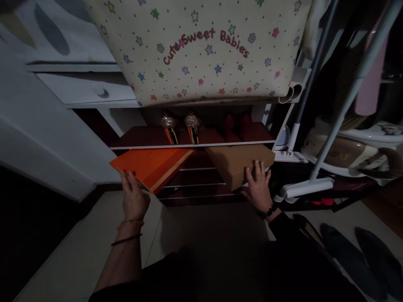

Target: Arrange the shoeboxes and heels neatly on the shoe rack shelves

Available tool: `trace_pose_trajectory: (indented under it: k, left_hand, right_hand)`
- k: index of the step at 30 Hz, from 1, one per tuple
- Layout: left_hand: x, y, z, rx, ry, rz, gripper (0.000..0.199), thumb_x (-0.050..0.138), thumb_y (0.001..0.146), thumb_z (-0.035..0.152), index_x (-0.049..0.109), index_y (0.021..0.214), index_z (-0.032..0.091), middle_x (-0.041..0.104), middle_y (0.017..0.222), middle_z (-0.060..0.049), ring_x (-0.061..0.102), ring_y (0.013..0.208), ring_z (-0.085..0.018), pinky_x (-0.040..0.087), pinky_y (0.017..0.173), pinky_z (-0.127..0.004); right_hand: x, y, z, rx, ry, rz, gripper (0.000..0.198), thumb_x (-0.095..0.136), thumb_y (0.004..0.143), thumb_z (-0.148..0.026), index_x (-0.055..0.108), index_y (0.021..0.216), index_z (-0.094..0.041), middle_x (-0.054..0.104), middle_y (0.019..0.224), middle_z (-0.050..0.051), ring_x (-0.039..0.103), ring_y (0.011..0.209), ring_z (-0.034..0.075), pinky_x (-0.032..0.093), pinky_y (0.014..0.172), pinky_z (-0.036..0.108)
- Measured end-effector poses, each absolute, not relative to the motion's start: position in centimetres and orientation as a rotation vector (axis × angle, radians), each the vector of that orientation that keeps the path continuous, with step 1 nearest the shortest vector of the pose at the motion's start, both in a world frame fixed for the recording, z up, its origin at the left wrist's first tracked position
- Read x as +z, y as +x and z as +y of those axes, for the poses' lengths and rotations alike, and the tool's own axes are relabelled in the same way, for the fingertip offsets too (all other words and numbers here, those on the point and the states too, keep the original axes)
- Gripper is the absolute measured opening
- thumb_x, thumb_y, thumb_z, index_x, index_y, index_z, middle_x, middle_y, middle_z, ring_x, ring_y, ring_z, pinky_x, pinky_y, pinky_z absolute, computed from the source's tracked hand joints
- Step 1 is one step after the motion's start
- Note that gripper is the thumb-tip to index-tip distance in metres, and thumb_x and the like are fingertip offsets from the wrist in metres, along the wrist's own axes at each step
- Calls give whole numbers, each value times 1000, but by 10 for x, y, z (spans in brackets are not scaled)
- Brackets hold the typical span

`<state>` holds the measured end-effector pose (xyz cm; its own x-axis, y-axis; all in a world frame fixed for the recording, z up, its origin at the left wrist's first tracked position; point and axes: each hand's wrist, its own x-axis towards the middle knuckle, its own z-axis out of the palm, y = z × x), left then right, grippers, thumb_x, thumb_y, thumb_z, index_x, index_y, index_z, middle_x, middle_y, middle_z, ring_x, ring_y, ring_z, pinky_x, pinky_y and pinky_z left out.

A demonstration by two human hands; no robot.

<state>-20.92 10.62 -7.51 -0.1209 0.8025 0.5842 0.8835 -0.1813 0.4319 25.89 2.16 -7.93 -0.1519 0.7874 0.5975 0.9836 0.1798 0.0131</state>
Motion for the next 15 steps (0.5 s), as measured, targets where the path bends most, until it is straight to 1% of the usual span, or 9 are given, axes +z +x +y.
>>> trace_pose_trajectory:
  k: [2, 4, 6, 7, 9, 10, 12, 14, 15]
  left_hand:
    - [-73, -211, 100, -1162, -1973, -1979, 114, 56, 62, 3, 20, 169, 17, 4, 179, -22, 21, 161, -48, 43, 118, -67]
    - [-70, -213, 94, -1209, -1937, -1989, 112, 56, 61, 3, 25, 167, 19, 6, 179, -20, 21, 161, -47, 42, 119, -66]
    - [-64, -210, 90, -1306, -1897, -1899, 106, 58, 62, 4, 32, 164, 21, 13, 178, -19, 23, 161, -46, 39, 122, -66]
    - [-60, -206, 89, -1363, -1847, -1828, 101, 60, 63, 5, 37, 161, 21, 20, 176, -18, 25, 160, -45, 36, 123, -67]
    - [-47, -187, 88, -1461, -1727, -1691, 86, 64, 70, 10, 47, 153, 18, 36, 165, -21, 33, 154, -45, 32, 124, -68]
    - [-38, -171, 88, -1497, -1685, -1641, 76, 66, 74, 14, 52, 149, 16, 43, 156, -22, 38, 150, -44, 33, 123, -69]
    - [-19, -125, 89, -1575, -1746, -1551, 57, 65, 84, 22, 58, 139, 11, 51, 141, -24, 48, 140, -41, 40, 119, -64]
    - [3, -66, 95, -1635, -2000, -1412, 44, 61, 91, 27, 61, 133, 13, 57, 129, -21, 54, 132, -36, 44, 117, -57]
    - [14, -34, 101, -1668, -2126, -1344, 42, 61, 93, 28, 61, 133, 15, 57, 131, -19, 55, 132, -34, 43, 118, -54]
  right_hand:
    - [-72, 253, 9, -534, -1670, -2002, 103, 75, 86, -18, 15, 170, -22, -7, 178, 25, 1, 164, 51, 24, 117, 84]
    - [-63, 250, -1, -495, -1653, -1963, 100, 67, 88, -11, 12, 171, -24, 1, 178, 25, 4, 164, 49, 25, 118, 83]
    - [-47, 250, -4, -442, -1583, -1882, 99, 61, 88, -8, 8, 171, -23, 12, 176, 25, 13, 164, 46, 28, 120, 78]
    - [-35, 252, -1, -419, -1529, -1824, 98, 59, 89, -9, 8, 171, -23, 20, 174, 25, 19, 162, 43, 31, 121, 75]
    - [-7, 260, 16, -375, -1408, -1679, 91, 56, 92, -15, 11, 171, -22, 36, 166, 22, 34, 156, 37, 36, 123, 66]
    - [8, 265, 31, -345, -1367, -1602, 85, 55, 94, -20, 15, 170, -21, 42, 162, 21, 40, 153, 36, 38, 122, 63]
    - [39, 276, 70, -208, -1318, -1467, 78, 57, 96, -31, 26, 166, -17, 49, 158, 22, 48, 146, 36, 40, 121, 61]
    - [63, 284, 113, 58, -1351, -1344, 83, 65, 93, -41, 30, 163, -12, 60, 146, 23, 62, 131, 35, 49, 114, 57]
    - [72, 286, 133, 196, -1387, -1296, 86, 68, 92, -43, 30, 162, -10, 66, 137, 23, 67, 122, 34, 52, 110, 56]
